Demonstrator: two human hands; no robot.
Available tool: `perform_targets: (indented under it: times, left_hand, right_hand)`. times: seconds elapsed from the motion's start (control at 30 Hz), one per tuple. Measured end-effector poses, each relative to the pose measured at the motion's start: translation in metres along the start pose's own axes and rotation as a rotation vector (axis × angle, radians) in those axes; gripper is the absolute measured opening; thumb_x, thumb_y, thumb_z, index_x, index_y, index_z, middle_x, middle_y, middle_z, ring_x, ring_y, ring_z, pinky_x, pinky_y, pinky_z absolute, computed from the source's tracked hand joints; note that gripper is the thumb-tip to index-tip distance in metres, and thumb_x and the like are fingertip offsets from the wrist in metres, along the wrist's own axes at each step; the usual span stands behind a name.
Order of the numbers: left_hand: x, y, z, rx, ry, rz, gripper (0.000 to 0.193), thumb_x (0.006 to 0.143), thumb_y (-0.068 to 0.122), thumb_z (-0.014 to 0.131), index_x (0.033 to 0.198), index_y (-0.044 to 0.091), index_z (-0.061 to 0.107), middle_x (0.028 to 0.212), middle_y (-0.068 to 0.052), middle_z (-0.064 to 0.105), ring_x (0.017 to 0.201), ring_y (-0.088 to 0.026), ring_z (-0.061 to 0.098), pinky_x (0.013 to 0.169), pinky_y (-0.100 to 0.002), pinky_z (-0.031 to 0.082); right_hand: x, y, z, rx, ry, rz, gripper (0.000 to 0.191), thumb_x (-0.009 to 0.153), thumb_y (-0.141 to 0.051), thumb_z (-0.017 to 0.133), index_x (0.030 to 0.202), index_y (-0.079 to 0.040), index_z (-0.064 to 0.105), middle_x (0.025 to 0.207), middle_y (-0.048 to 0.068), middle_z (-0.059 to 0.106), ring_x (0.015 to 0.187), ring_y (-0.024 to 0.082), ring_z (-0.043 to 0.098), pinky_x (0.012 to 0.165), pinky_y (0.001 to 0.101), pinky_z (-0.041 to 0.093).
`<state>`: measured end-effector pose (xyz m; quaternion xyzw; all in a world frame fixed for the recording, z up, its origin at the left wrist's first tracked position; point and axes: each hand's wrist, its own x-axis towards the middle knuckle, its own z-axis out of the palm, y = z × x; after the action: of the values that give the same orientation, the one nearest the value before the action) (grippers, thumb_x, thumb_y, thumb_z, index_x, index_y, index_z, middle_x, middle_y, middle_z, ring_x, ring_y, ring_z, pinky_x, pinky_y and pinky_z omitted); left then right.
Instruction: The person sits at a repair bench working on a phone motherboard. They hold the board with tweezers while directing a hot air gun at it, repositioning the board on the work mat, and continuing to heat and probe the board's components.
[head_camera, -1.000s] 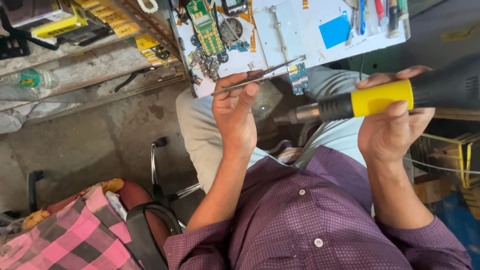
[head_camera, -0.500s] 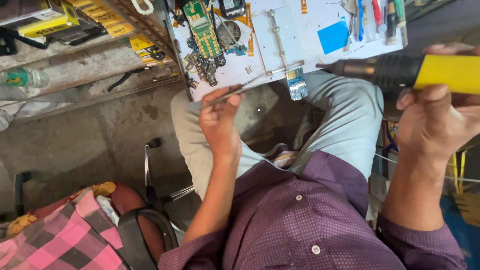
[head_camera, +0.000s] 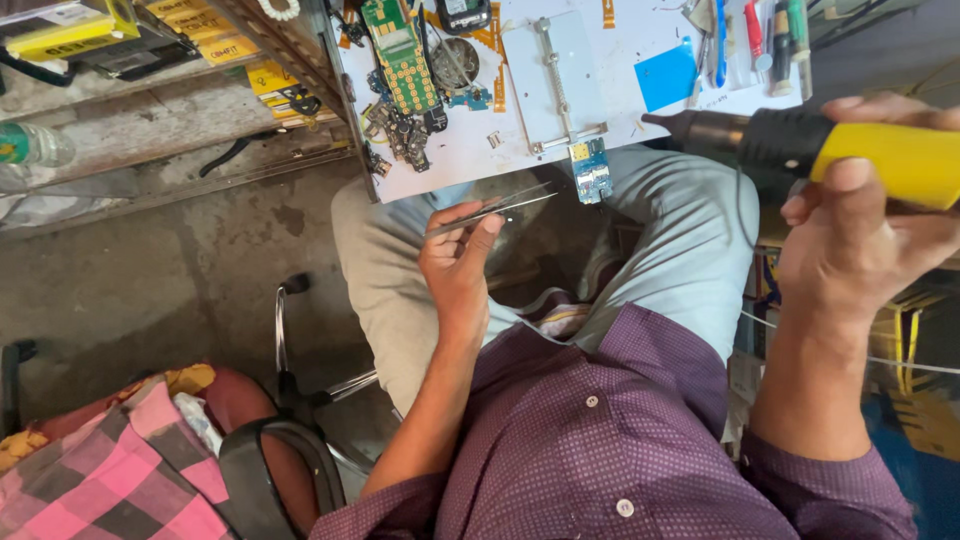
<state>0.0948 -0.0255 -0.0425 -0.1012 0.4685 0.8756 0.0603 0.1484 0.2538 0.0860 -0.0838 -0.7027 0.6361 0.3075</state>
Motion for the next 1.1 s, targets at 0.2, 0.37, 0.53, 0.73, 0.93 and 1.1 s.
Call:
perform_targets:
  times: [0.2,0.37,0.53,0.73,0.93,1.1]
  left_hand:
    - [0.0,0.0,0.003,0.009,-0.001,0.0,0.024,0.096,-0.002,0.074,0.117,0.002,0.061,0.116,-0.013,0.074,0.105,-0.014,0.068,0.094,-0.027,0.054]
    - [0.0,-0.001,0.001,0.001,-0.004,0.016,0.025,0.096,-0.002,0.074,0.117,0.002,0.061,0.116,-0.014,0.074,0.105,-0.014,0.068,0.094,-0.027,0.053]
    - [0.002,0.001,-0.001,-0.035,-0.023,0.039,0.025,0.097,-0.002,0.073,0.118,0.001,0.06,0.118,-0.014,0.073,0.106,-0.013,0.067,0.094,-0.026,0.053]
    - [0.004,0.002,-0.001,-0.013,-0.006,0.045,0.024,0.097,-0.002,0.073,0.118,0.0,0.061,0.117,-0.015,0.074,0.105,-0.014,0.068,0.095,-0.026,0.054]
    - [0.004,0.005,-0.002,-0.009,-0.007,0.045,0.023,0.098,-0.001,0.073,0.118,0.0,0.061,0.117,-0.015,0.073,0.105,-0.014,0.067,0.096,-0.027,0.053]
    - [0.006,0.003,-0.001,-0.031,-0.015,0.055,0.024,0.097,-0.001,0.074,0.118,0.001,0.061,0.117,-0.015,0.074,0.105,-0.014,0.068,0.095,-0.027,0.054]
  right_hand:
    - [0.003,-0.012,0.0,0.079,-0.064,0.078,0.045,0.115,-0.024,0.077,0.141,0.003,0.053,0.134,0.014,0.06,0.09,0.017,0.063,0.066,0.0262,0.053]
    - [-0.002,-0.018,0.003,0.042,0.028,0.08,0.039,0.115,-0.023,0.074,0.135,0.002,0.052,0.124,0.011,0.059,0.091,0.013,0.061,0.063,0.0226,0.045]
    - [0.003,-0.018,-0.001,0.057,0.014,0.071,0.044,0.112,-0.029,0.073,0.138,0.003,0.057,0.131,0.009,0.059,0.07,0.007,0.054,0.061,0.0203,0.043]
    - [0.005,-0.01,-0.009,0.038,-0.043,0.07,0.042,0.117,-0.031,0.073,0.135,0.003,0.058,0.137,0.013,0.062,0.075,0.011,0.061,0.061,0.0226,0.049]
    - [0.002,-0.004,-0.016,-0.046,-0.005,0.034,0.034,0.123,-0.019,0.069,0.144,0.005,0.056,0.134,0.01,0.059,0.082,0.01,0.056,0.063,0.0223,0.045]
    - [0.008,0.001,-0.029,0.086,-0.048,0.112,0.034,0.124,-0.02,0.064,0.149,0.0,0.054,0.138,0.011,0.06,0.082,0.011,0.057,0.071,0.0232,0.047]
